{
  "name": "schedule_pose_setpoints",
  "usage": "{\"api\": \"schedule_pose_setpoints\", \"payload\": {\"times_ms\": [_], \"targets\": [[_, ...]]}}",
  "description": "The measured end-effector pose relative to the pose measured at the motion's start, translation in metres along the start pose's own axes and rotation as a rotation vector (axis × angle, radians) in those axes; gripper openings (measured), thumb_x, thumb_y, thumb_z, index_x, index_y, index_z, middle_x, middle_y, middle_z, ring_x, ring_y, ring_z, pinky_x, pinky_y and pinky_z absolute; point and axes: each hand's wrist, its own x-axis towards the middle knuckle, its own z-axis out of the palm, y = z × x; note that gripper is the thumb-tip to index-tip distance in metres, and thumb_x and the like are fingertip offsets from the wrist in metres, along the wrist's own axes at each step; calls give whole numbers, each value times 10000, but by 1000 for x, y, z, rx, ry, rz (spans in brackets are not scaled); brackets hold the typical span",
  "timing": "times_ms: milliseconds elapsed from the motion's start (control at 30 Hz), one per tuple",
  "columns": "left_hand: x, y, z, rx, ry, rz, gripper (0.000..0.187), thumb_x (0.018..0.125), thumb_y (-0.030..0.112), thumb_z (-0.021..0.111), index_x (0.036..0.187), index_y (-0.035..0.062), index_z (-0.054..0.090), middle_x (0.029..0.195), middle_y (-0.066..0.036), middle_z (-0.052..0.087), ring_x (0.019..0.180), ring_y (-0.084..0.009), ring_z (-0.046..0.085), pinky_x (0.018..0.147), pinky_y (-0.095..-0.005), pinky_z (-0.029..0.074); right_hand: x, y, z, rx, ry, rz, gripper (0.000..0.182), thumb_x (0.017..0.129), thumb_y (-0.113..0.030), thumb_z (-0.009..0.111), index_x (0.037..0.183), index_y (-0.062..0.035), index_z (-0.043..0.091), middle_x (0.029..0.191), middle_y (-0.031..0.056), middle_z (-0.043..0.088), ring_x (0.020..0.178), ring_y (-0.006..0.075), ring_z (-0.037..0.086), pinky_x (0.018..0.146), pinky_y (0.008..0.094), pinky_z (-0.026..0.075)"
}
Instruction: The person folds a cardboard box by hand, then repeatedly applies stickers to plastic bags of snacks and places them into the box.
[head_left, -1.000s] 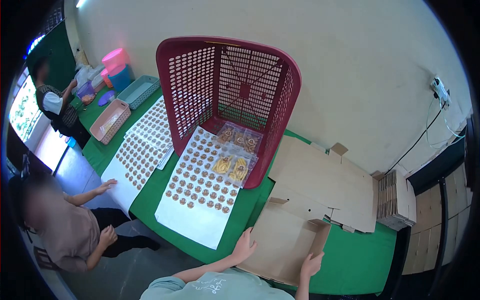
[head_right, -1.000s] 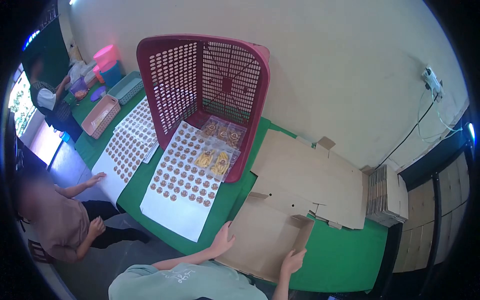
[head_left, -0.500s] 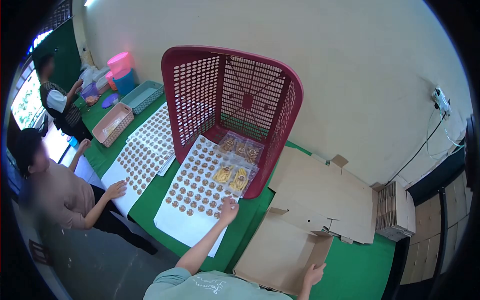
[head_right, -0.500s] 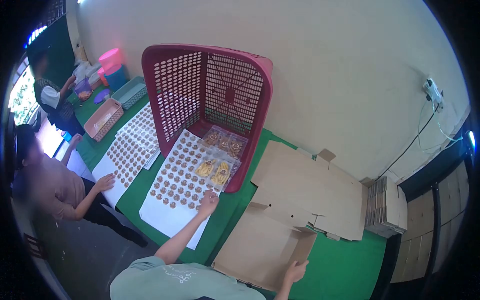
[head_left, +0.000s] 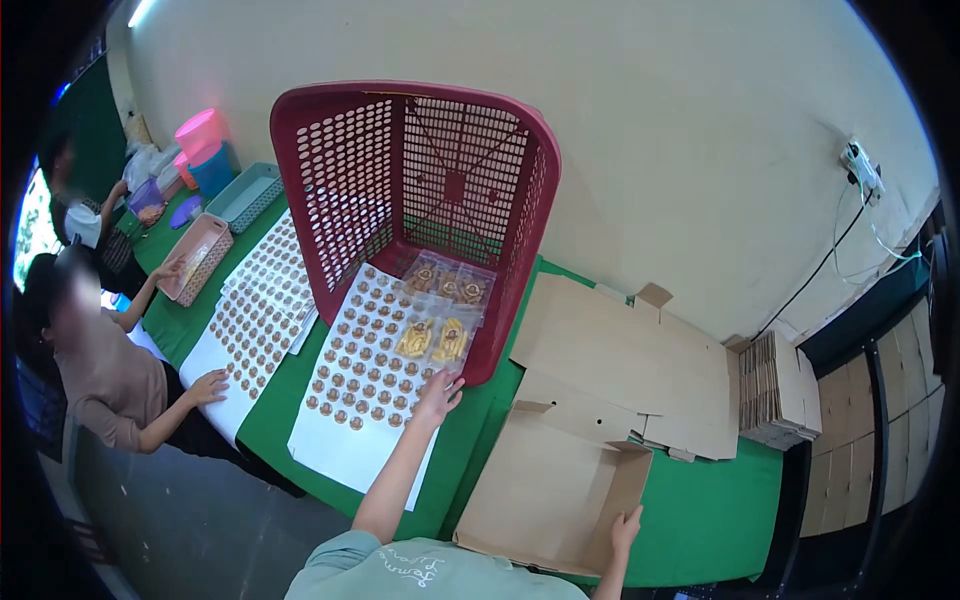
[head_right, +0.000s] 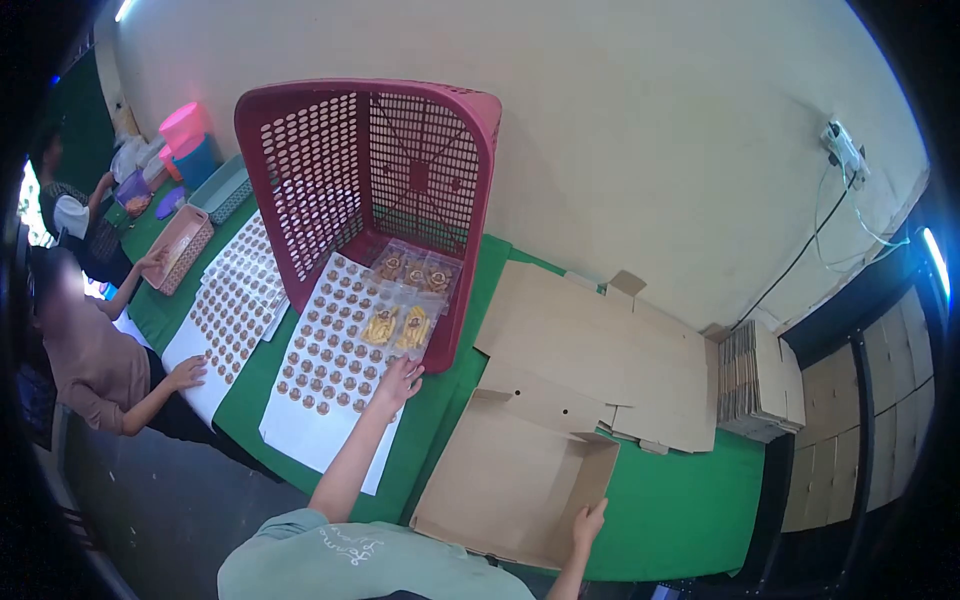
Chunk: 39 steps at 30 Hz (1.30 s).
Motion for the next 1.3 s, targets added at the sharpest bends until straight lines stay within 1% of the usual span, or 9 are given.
{"api": "schedule_pose_setpoints", "payload": {"times_ms": [233, 500, 667, 733, 800, 867, 1067, 1167, 1300], "targets": [[25, -10, -20, -246, -164, -202, 229, 830, 257, 556, 928, 85, 441, 868, -29, 499, 921, -172, 521, 775, -318, 436, 5, 12, 2, 23, -33, 23, 477, 778, -41, 495, 1196, 68, 294, 902, 257, 555, 817, 339, 572, 698, 381, 437], [-115, -11, 11, 214, -153, 200, 298, 859, 265, 517, 1051, 42, 473, 1026, -50, 534, 974, -165, 527, 845, -328, 411, -14, -61, -33, 136, -178, 59, 700, 683, -215, 687, 1228, 6, 309, 1174, 242, 411, 1057, 375, 424, 900, 406, 349], [-184, -27, 10, 430, -142, 327, 317, 850, 262, 536, 1083, 51, 499, 1012, -13, 548, 906, -107, 520, 815, -272, 400, -30, -121, -41, -71, 135, -90, 763, 650, -235, 712, 1260, -53, 291, 1196, 177, 371, 1143, 316, 334, 938, 435, 288], [-213, -39, 28, 519, -220, 326, 318, 839, 269, 552, 1062, 43, 522, 1005, -8, 555, 890, -97, 521, 808, -258, 401, -29, -131, -22, 145, 16, -355, 740, 689, -231, 688, 1275, -62, 268, 1212, 156, 385, 1126, 280, 377, 903, 419, 335], [-223, -54, 35, 720, -372, 179, 336, 825, 279, 570, 1050, 33, 534, 1023, -34, 554, 918, -115, 518, 818, -266, 400, -41, -175, -23, 1077, -629, 7, 621, 753, -198, 636, 1263, -66, 309, 1230, 138, 390, 1075, 258, 441, 867, 388, 377], [-233, -70, 42, 968, -491, 53, 374, 809, 290, 588, 1066, 25, 527, 1045, -61, 548, 954, -137, 510, 833, -278, 397, -56, -197, -10, 1618, -854, 208, 438, 811, -153, 574, 1195, -39, 398, 1151, 116, 480, 969, 201, 524, 807, 320, 424], [-244, -84, 55, 1383, -715, -223, 612, 789, 288, 608, 1248, -3, 327, 1141, -141, 485, 1061, -219, 474, 910, -309, 369, -55, -214, -21, 1231, -643, -41, 271, 800, -93, 587, 1030, 4, 479, 903, 55, 595, 812, 100, 571, 745, 241, 454], [-230, -82, 40, 937, -778, -145, 614, 796, 267, 603, 1249, -16, 299, 1141, -147, 478, 1068, -213, 471, 903, -308, 381, -49, -201, -36, 1152, -634, -115, 287, 782, -89, 612, 1019, 10, 482, 940, 69, 580, 835, 128, 567, 725, 257, 461], [-234, -85, 64, 793, -519, -44, 446, 819, 247, 579, 1136, -14, 404, 1034, -95, 521, 970, -159, 504, 826, -276, 407, -55, -201, -64, 1110, -910, -94, 402, 781, -106, 619, 1109, 17, 422, 1009, 77, 547, 903, 134, 541, 767, 255, 445]]}}
